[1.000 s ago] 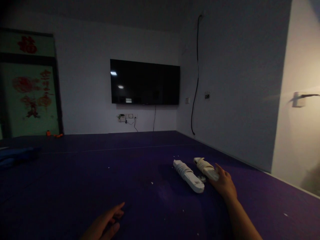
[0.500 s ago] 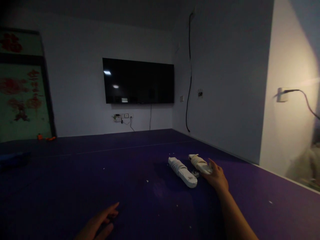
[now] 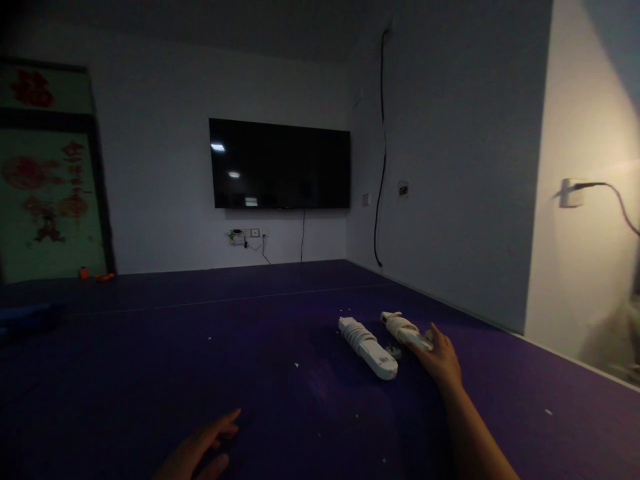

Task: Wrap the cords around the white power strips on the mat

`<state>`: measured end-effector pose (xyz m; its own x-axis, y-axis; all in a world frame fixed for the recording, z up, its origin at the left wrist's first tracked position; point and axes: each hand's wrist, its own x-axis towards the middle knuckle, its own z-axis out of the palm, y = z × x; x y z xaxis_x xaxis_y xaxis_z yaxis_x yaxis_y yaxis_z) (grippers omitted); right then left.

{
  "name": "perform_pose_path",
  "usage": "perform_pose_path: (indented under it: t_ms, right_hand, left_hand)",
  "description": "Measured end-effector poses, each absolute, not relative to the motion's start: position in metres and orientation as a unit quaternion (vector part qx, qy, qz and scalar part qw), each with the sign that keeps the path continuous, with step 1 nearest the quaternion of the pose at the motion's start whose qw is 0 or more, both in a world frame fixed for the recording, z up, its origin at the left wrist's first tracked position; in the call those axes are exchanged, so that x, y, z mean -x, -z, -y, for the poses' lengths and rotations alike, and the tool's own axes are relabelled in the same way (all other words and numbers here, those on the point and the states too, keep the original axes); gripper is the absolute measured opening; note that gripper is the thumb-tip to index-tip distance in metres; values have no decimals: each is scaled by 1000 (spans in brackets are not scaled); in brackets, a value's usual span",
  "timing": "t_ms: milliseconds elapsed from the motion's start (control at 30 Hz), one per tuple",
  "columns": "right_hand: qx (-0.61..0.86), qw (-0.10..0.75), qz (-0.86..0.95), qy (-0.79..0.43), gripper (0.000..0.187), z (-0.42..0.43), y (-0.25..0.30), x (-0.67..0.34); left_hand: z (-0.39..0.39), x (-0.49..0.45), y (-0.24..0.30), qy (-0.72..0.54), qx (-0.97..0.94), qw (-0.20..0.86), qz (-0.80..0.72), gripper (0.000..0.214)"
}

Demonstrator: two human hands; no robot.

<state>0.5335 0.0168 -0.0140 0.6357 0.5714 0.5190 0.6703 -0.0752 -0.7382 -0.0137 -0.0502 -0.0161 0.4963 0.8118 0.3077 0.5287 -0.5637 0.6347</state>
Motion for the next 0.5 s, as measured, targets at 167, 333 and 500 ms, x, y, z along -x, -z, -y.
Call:
perform_pose_path:
  t_ms: [167,333,500]
  right_hand:
    - [685,580,441,-9,85,-22,18,-545]
    - [661,599,448,-50,84,-23,18,-547]
    - [649,587,482,-42,82,-25,21,-545]
  left_hand:
    - [47,14,18,-289,-837,238,-399,47]
    - [45,16,22,-281,-837,236,-406,48]
    - [48,14,18,-285,-838,235,-401,48]
